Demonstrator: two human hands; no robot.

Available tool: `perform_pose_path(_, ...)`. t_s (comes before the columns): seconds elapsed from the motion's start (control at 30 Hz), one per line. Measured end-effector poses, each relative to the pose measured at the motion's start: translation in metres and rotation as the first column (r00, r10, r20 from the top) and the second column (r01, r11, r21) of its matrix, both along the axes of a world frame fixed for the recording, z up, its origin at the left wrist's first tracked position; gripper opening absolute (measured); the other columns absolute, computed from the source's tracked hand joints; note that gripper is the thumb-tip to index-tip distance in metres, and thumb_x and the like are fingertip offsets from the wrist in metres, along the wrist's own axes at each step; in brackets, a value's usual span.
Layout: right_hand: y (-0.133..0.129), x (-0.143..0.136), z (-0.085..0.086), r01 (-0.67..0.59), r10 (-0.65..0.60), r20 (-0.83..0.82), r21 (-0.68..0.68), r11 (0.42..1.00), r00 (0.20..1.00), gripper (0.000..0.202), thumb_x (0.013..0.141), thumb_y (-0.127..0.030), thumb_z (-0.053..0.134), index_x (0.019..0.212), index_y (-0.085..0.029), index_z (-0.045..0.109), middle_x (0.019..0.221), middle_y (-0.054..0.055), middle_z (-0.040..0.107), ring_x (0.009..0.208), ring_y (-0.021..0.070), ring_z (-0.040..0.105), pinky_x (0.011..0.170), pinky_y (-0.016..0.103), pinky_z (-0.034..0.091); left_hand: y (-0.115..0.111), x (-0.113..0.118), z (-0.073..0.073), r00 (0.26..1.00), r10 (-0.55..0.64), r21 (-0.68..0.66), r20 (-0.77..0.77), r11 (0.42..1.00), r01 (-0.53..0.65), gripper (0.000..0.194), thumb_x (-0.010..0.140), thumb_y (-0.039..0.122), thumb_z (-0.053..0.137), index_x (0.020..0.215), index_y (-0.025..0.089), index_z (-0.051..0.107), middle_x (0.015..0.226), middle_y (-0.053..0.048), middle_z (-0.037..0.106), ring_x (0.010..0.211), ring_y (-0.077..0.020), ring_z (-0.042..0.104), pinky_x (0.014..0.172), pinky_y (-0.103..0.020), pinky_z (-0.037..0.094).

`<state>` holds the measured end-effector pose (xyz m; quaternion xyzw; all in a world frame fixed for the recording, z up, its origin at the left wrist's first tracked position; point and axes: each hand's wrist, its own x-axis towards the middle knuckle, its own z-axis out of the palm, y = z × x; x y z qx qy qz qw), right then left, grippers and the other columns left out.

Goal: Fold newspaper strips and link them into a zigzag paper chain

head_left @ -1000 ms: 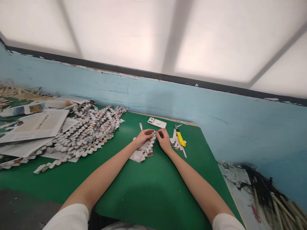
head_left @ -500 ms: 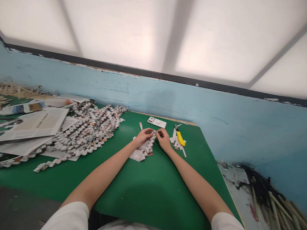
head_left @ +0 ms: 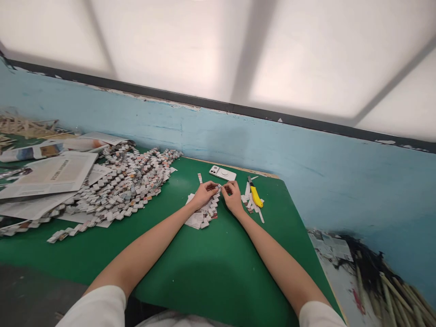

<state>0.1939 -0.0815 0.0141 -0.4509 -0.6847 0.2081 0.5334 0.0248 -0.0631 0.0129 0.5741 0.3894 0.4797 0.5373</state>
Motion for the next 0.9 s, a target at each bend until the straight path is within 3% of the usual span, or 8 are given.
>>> perform_pose_path(0.27,0.0017,0.0016,-0.0018,-0.002,0.002,0.009,-0.002,1.000,1.000,0.023,0.097,-0.040,0.056,0.083,-0.022,0.059,0.097,0.006,0.050,0.077,0.0190,0.055,0.070,0.033,0.049,-0.0037,0.0017,0.0048,0.993,0.051,0.120,-0.104,0.992,-0.039,0.040,0.078,0.051,0.077,0.096,0.017,0.067,0.092,-0.009,0.070,0.090,-0.0239,0.065,0.082,-0.034,0.051)
perform_pose_path(0.57,0.0015,0.0005,-0.0030,-0.022,0.022,0.004,0.002,1.000,1.000,0.019,0.095,-0.036,0.057,0.082,-0.022,0.059,0.094,0.005,0.051,0.077,0.0189,0.055,0.071,0.033,0.049,-0.0089,0.0043,0.0063,0.987,0.004,0.096,-0.163,0.995,0.012,0.035,0.085,0.048,0.070,0.104,0.019,0.068,0.092,-0.010,0.073,0.089,-0.0245,0.068,0.081,-0.033,0.051)
perform_pose_path(0.7,0.0019,0.0004,-0.0037,-0.014,0.015,0.016,-0.015,1.000,1.000,0.018,0.094,-0.035,0.058,0.081,-0.022,0.058,0.094,0.005,0.052,0.077,0.0190,0.055,0.074,0.033,0.049,-0.0097,0.0043,0.0073,0.973,0.010,0.134,-0.231,0.991,0.021,0.041,0.088,0.047,0.066,0.119,0.020,0.068,0.087,-0.008,0.073,0.081,-0.0237,0.066,0.076,-0.032,0.049)
perform_pose_path(0.9,0.0012,0.0014,-0.0021,-0.054,0.054,-0.009,-0.025,0.998,0.999,0.020,0.097,-0.037,0.054,0.087,-0.022,0.061,0.088,0.004,0.058,0.080,0.0194,0.057,0.074,0.031,0.048,-0.0095,0.0037,0.0054,0.953,0.039,0.164,-0.299,0.986,0.011,0.037,0.093,0.048,0.057,0.115,0.020,0.066,0.075,-0.004,0.068,0.065,-0.0197,0.060,0.063,-0.029,0.043)
